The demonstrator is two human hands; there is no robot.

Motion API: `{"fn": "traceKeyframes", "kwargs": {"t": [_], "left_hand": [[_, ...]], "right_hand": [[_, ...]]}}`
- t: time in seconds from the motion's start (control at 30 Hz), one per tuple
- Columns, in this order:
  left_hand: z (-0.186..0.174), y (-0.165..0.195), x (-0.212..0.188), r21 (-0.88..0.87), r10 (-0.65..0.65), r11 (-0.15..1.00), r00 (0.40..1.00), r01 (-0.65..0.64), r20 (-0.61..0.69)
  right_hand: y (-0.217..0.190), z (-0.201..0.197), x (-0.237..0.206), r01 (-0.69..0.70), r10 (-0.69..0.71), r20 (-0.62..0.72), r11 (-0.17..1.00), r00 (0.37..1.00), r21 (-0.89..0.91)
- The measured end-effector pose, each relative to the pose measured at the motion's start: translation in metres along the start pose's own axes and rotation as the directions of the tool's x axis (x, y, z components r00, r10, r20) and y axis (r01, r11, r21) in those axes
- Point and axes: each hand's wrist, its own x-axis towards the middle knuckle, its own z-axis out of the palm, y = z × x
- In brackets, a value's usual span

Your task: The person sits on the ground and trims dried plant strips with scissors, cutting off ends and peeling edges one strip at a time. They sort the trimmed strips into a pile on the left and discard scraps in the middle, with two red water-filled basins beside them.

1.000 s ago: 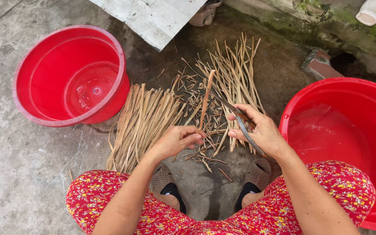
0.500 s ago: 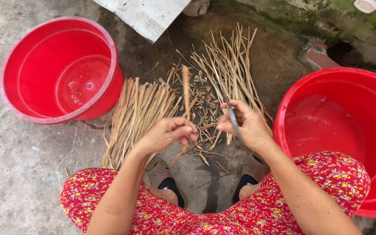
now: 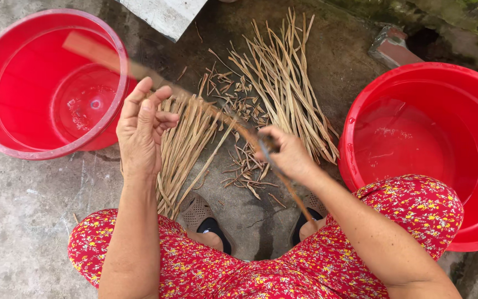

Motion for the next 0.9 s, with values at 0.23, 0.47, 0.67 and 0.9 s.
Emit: {"fn": "traceKeyframes", "kwargs": {"t": [0.23,0.47,0.67,0.9], "left_hand": [[-0.027,-0.057,0.008,0.346,-0.194,0.916,0.979,0.203,-0.063],[-0.061,-0.133,0.007,0.903,-0.251,0.382,0.962,0.197,-0.104],[-0.07,-0.187,-0.023,0.982,-0.444,-0.168,0.883,0.085,-0.152],[-0.057,-0.232,-0.047,0.909,-0.68,-0.414,0.678,-0.039,-0.281]], "right_hand": [[-0.007,-0.082,0.04,0.068,-0.32,-0.486,0.881,0.813,-0.468],[-0.028,-0.097,0.027,0.191,-0.132,-0.511,0.98,0.85,0.063],[-0.049,-0.097,-0.019,0.248,-0.191,-0.413,0.965,0.89,0.089],[-0.059,-0.111,-0.043,0.23,-0.159,-0.424,0.965,0.891,0.123]]}}
